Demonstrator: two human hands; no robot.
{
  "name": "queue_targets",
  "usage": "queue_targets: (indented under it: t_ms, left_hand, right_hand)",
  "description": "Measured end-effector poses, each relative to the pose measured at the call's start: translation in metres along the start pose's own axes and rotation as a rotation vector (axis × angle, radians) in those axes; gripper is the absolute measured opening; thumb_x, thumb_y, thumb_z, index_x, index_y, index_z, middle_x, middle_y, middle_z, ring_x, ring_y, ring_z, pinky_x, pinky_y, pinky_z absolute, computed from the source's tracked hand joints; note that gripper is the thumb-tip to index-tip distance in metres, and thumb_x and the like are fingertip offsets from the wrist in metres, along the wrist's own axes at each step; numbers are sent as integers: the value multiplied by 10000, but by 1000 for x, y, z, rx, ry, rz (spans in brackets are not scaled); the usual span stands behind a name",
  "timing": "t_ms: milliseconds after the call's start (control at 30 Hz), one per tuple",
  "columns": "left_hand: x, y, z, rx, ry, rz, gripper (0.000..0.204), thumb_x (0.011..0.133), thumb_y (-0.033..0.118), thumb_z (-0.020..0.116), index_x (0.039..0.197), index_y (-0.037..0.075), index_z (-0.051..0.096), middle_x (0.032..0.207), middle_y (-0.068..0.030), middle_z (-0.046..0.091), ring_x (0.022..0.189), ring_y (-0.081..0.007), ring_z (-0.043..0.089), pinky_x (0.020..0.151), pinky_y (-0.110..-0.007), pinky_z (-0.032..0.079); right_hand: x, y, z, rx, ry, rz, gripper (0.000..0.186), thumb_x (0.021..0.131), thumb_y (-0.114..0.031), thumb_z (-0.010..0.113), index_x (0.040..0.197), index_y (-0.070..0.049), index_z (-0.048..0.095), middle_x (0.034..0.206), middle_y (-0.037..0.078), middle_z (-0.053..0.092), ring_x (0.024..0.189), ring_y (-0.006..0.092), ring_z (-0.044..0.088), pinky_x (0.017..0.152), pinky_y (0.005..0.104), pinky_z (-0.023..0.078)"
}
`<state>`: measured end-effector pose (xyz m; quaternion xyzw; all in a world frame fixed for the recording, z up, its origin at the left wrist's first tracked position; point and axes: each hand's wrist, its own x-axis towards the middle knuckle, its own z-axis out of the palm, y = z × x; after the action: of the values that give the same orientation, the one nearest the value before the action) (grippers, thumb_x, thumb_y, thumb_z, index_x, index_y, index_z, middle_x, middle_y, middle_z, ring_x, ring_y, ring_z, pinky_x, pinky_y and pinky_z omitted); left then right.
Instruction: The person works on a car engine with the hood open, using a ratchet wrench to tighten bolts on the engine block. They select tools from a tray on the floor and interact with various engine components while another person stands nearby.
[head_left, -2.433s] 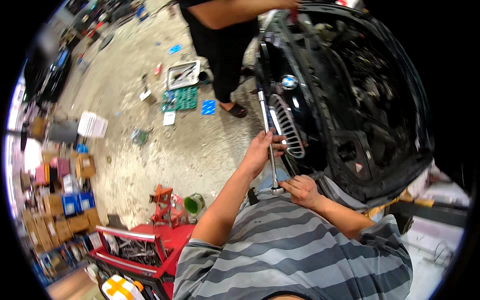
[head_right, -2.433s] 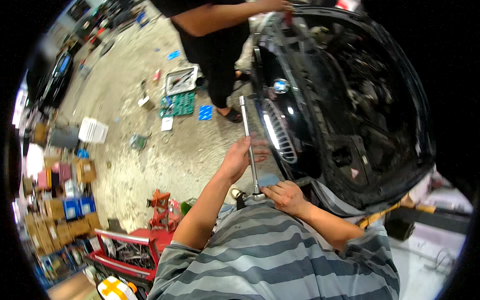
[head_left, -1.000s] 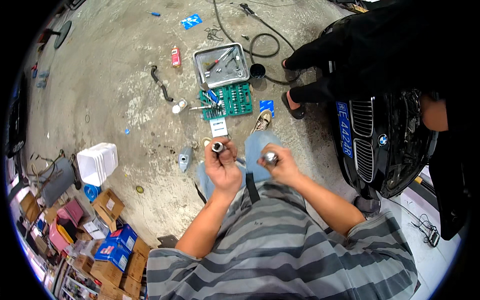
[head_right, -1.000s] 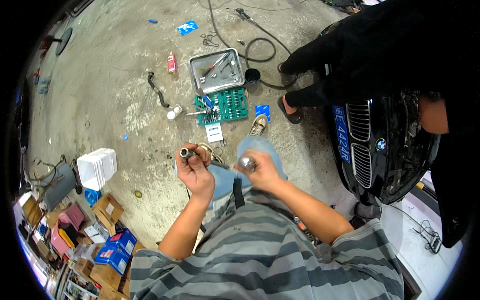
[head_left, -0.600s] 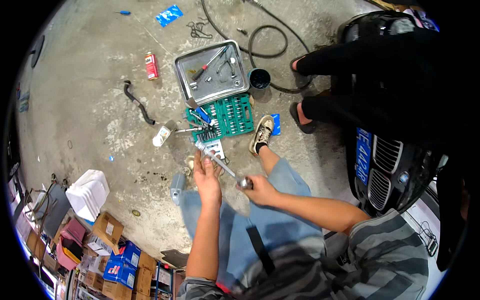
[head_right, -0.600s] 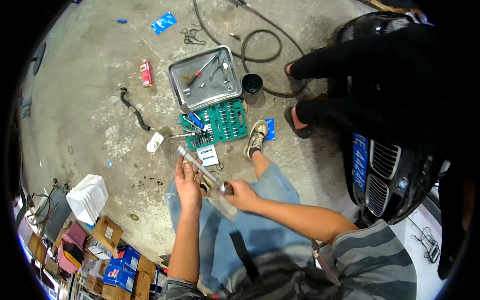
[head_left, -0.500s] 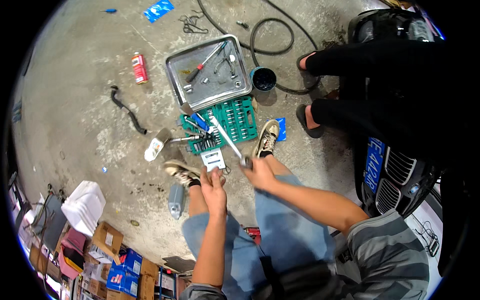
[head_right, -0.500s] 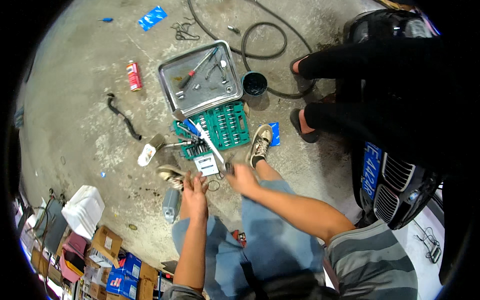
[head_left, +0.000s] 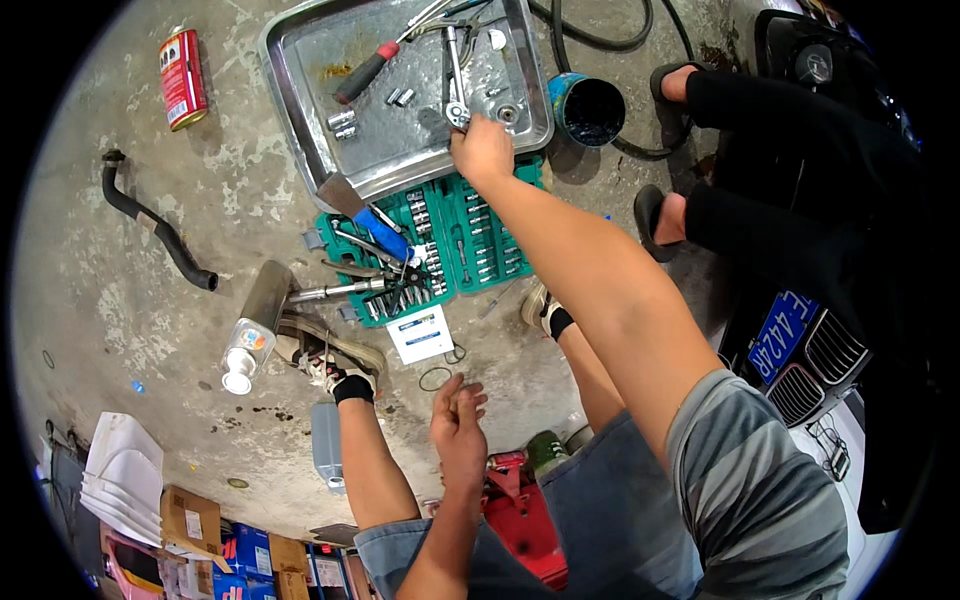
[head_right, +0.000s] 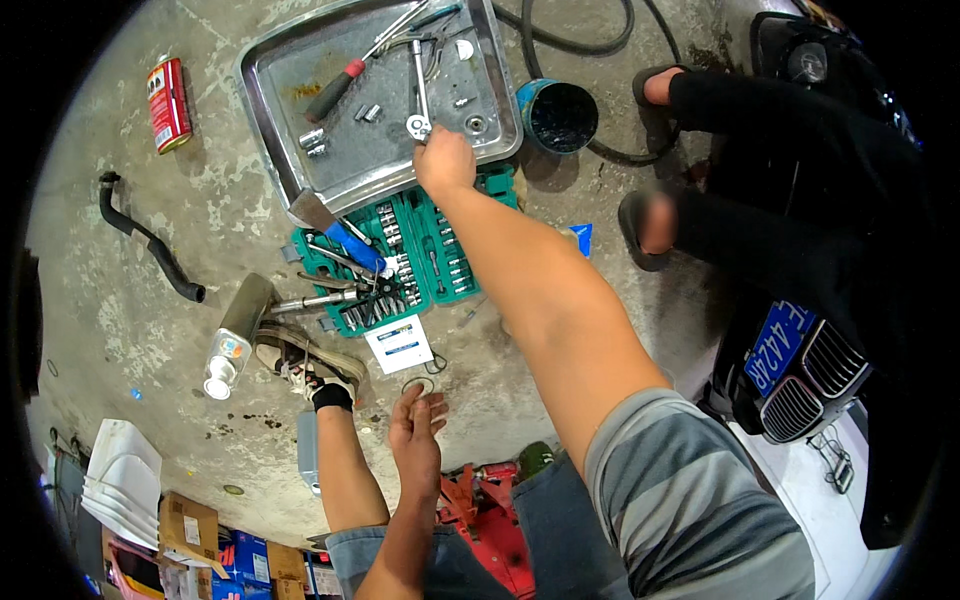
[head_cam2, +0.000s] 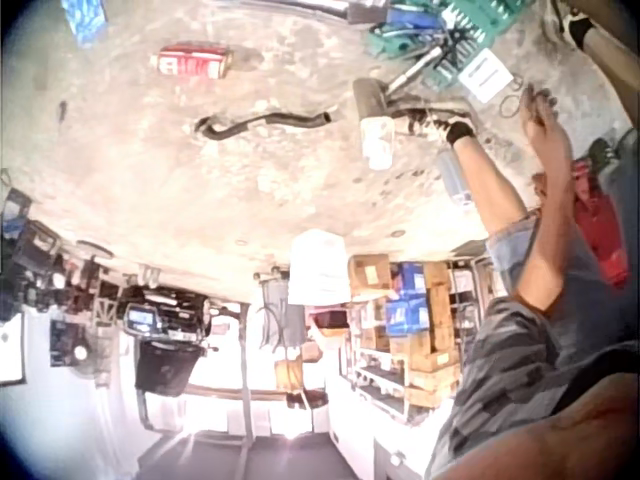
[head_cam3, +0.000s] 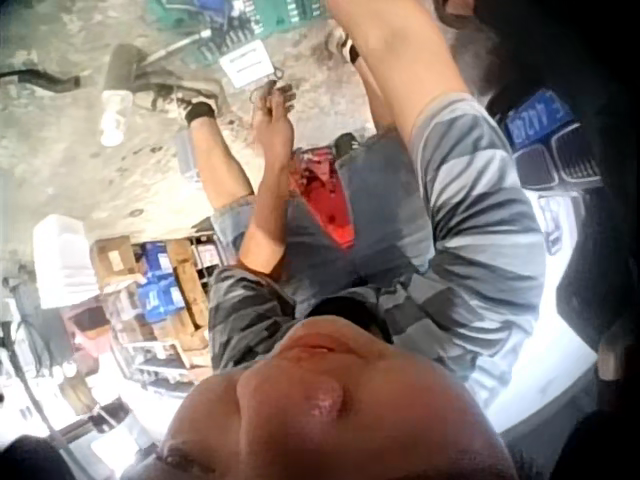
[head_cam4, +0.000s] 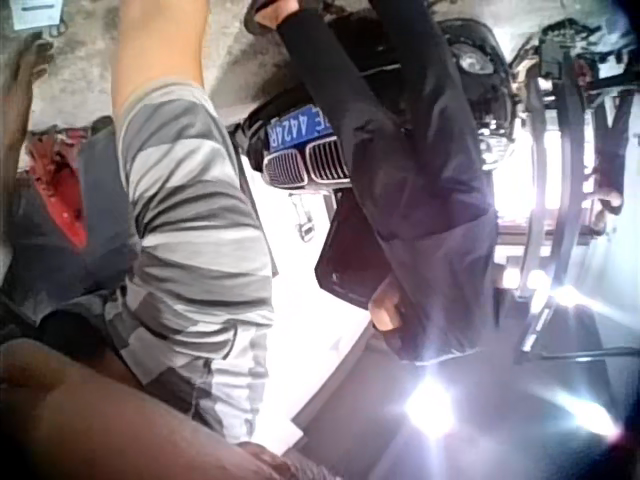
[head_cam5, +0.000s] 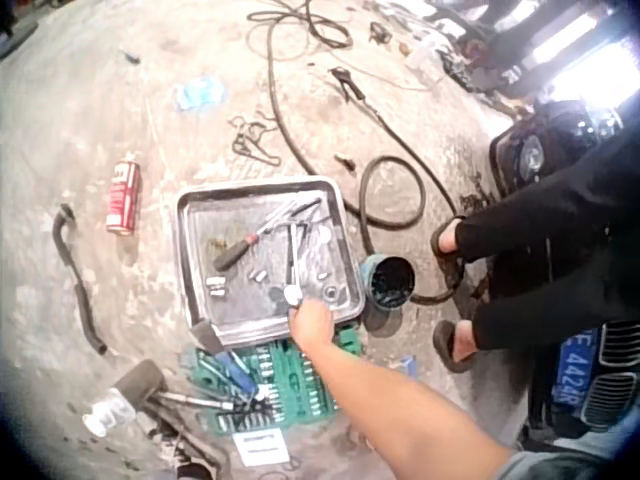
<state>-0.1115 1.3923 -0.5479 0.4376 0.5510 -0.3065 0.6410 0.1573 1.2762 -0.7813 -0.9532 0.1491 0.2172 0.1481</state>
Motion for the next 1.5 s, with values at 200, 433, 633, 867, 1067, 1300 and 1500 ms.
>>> queue_targets:
  t_ms: [200,433,633,867,1067,1300,1500]
  left_hand:
    - [14,14,0,-40,-50,29,339,1010,204,504,1276,-6,509,1072,-114,659,951,-169,632,811,-281,496]
    - [21,25,-4,-99,-20,13,323,1008,205,509,1259,2,521,1061,-104,665,935,-157,630,793,-280,490]
    - [22,31,-3,-99,-26,-19,339,1007,235,510,1264,15,522,1058,-98,661,944,-179,635,812,-304,489]
    - [22,62,-2,-130,-27,-35,340,1007,210,500,1273,-1,507,1055,-97,649,935,-166,619,807,-294,488]
    - [5,84,-32,-102,-99,128,415,995,274,516,1319,16,484,1121,-84,619,975,-191,602,815,-319,476]
    - [-58,131,-182,118,103,197,413,975,244,532,1323,26,495,1107,-101,652,930,-193,647,769,-317,499]
    - [-142,238,-340,433,559,451,313,842,163,542,1067,-40,622,769,-111,657,559,-192,591,507,-330,478]
  right_hand:
    - [-15,-21,8,-60,162,-57,260,795,-146,639,1030,-37,612,1120,181,545,938,400,637,826,470,522]
    - [-1,-63,-1,-56,-160,-272,391,773,-112,625,1162,-82,596,1029,199,665,949,397,647,829,468,534]
    - [-12,-90,23,-3,-169,-287,315,764,-148,650,1047,-17,606,945,232,670,893,404,655,799,481,533]
    - [-65,-66,-10,254,-159,-47,484,876,-463,605,865,19,643,788,241,651,824,430,635,730,503,494]
    - [-199,48,-140,413,-211,123,387,943,-389,578,971,-17,683,802,166,660,735,276,637,677,389,482]
    - [-601,322,-422,-78,-154,703,381,923,-330,609,942,49,635,713,156,638,613,214,615,586,381,491]
    - [-749,373,-514,744,-215,1205,264,940,-273,623,891,-18,572,650,85,530,484,208,501,428,382,446]
